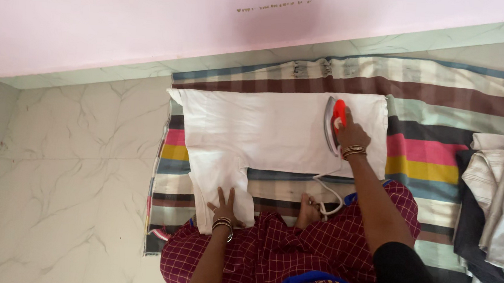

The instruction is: The person irons a white shirt laid out on a striped mat on the floor. They use a red electric iron to smooth the fabric, repeatedly moving the iron over the shirt and adjusting it with their hands.

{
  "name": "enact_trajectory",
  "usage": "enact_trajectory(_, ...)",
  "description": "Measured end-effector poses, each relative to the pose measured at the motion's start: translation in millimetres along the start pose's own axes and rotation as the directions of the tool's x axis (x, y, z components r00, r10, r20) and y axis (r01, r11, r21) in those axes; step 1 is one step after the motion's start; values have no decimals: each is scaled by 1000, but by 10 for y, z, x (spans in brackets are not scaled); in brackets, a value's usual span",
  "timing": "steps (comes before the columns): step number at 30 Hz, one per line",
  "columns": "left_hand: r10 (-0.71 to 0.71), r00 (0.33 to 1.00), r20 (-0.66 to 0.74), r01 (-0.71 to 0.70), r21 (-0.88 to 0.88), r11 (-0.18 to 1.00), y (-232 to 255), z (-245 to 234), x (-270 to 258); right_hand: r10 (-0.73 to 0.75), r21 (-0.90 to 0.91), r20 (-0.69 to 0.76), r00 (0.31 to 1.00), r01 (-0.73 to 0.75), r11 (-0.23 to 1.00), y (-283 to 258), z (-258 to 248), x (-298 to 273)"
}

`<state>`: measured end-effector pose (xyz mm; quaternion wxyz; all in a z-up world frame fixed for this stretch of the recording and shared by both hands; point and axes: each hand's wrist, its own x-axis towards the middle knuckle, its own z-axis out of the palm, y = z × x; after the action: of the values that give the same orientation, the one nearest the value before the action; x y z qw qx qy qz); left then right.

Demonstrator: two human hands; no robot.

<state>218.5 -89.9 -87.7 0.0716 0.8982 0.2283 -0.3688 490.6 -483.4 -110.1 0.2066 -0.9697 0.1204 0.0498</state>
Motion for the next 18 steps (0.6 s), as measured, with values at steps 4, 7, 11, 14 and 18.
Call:
enact_trajectory(4, 0, 1000, -11, 0, -5, 1000, -5, -34, -30, 16, -12, -125, 992, -18, 1000, 374, -42, -24)
enact_trajectory(7, -5, 1000, 13, 6, -35, 999, 14, -81, -70, -47, -13, -98, 994, 46, 999, 104, 101, -168)
enact_trajectory(11, 7, 999, 36, -4, -78, 997, 14, -120, -151, -319, -15, 56, 946, 321, 947, -539, 458, -591)
enact_trajectory(14, 15, 999, 38, -11, -110, 994, 28, -196, -193, -514, 30, 201, 834, 519, 854, -1115, 676, -862)
enact_trajectory(18, 31, 999, 37, -26, -118, 993, -10, -201, -279, -600, -84, 328, 729, 656, 750, -1663, 805, -909)
